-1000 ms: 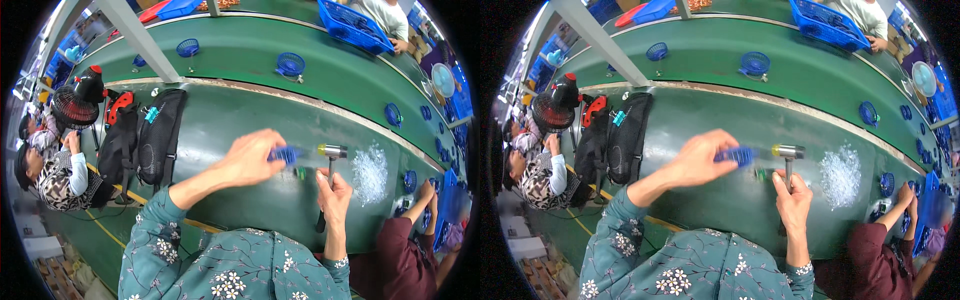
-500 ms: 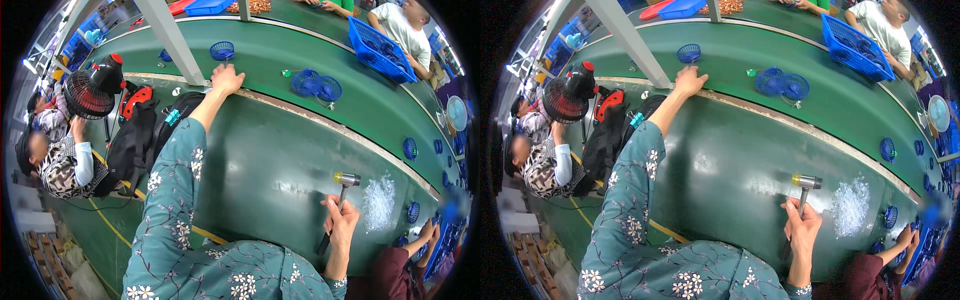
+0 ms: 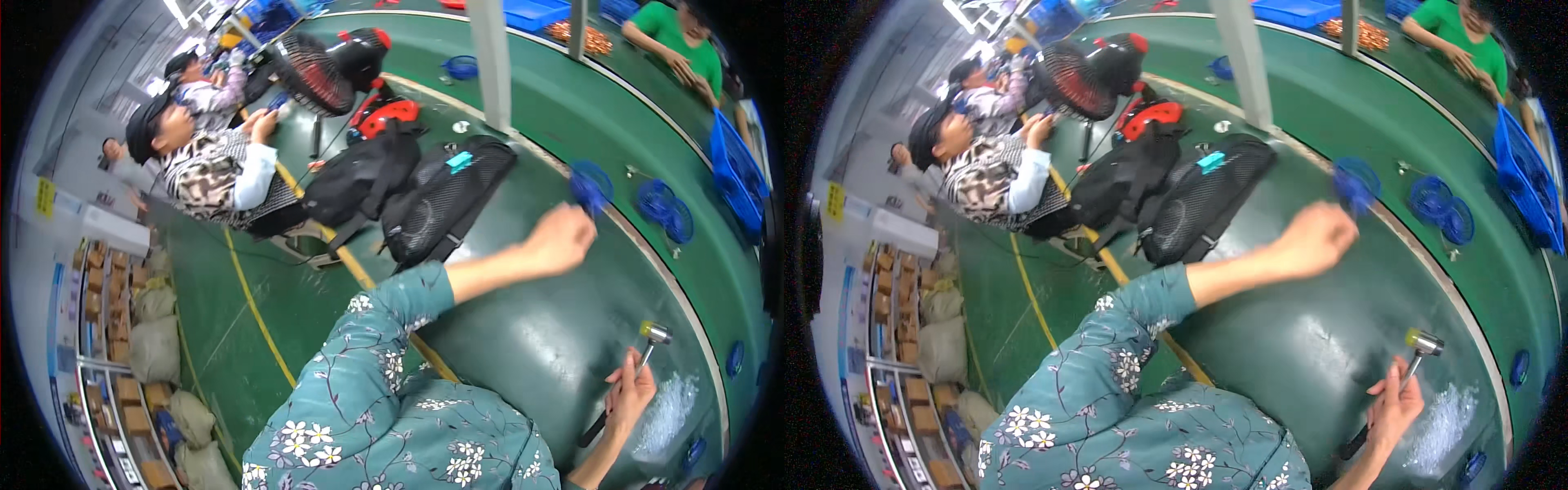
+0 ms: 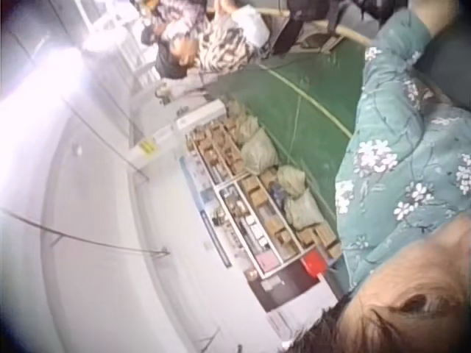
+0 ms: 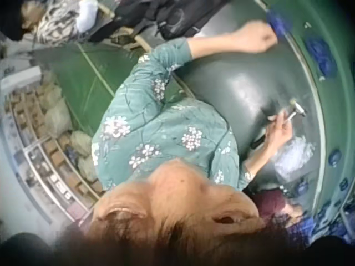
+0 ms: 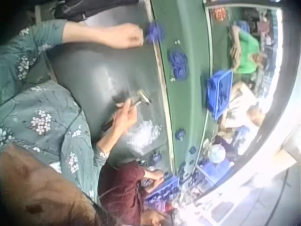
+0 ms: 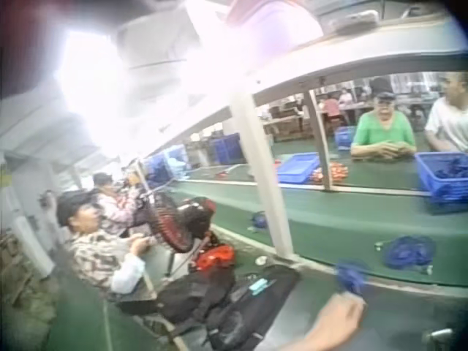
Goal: The person assembles fan casings by fitting parts together, tapping them with a mallet, and placing the assembled casings onto the conveyor belt.
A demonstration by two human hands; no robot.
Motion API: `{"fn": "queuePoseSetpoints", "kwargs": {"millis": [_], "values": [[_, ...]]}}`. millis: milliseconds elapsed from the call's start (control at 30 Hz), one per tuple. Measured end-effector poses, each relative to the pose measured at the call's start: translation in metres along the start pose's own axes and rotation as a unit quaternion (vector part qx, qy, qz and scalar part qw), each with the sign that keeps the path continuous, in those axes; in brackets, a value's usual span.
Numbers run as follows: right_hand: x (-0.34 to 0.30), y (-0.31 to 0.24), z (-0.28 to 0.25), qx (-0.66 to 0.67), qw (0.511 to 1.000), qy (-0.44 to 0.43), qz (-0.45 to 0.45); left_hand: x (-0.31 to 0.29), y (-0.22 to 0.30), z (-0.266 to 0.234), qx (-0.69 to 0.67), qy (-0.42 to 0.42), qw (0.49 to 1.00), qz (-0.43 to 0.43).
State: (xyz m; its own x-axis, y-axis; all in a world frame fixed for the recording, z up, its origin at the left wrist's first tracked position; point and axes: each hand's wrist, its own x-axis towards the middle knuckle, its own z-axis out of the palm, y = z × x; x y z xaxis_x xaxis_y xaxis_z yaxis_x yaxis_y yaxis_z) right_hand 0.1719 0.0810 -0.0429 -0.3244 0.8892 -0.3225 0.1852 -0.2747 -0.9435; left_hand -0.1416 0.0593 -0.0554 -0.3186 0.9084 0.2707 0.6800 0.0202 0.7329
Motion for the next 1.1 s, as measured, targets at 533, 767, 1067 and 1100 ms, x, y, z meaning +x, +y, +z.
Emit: {"fn": "queuePoseSetpoints", "kwargs": {"millis": [533,767,1067,1100], "values": [[0.017,-0.002,0.038,-0.241,0.966,-0.081,-0.054,-0.174,0.092,0.015,-0.202,-0.251,0.941,-0.100],[-0.006,-0.026,0.036,-0.179,0.981,-0.003,-0.079,-0.144,0.089,0.013,-0.526,-0.138,0.760,-0.354],[-0.017,-0.053,0.025,-0.259,0.958,0.017,-0.119,-0.128,0.108,0.031,-0.617,-0.225,0.678,-0.329],[-0.016,-0.055,0.025,-0.259,0.958,0.019,-0.118,-0.128,0.107,0.034,-0.621,-0.230,0.673,-0.328]]}}
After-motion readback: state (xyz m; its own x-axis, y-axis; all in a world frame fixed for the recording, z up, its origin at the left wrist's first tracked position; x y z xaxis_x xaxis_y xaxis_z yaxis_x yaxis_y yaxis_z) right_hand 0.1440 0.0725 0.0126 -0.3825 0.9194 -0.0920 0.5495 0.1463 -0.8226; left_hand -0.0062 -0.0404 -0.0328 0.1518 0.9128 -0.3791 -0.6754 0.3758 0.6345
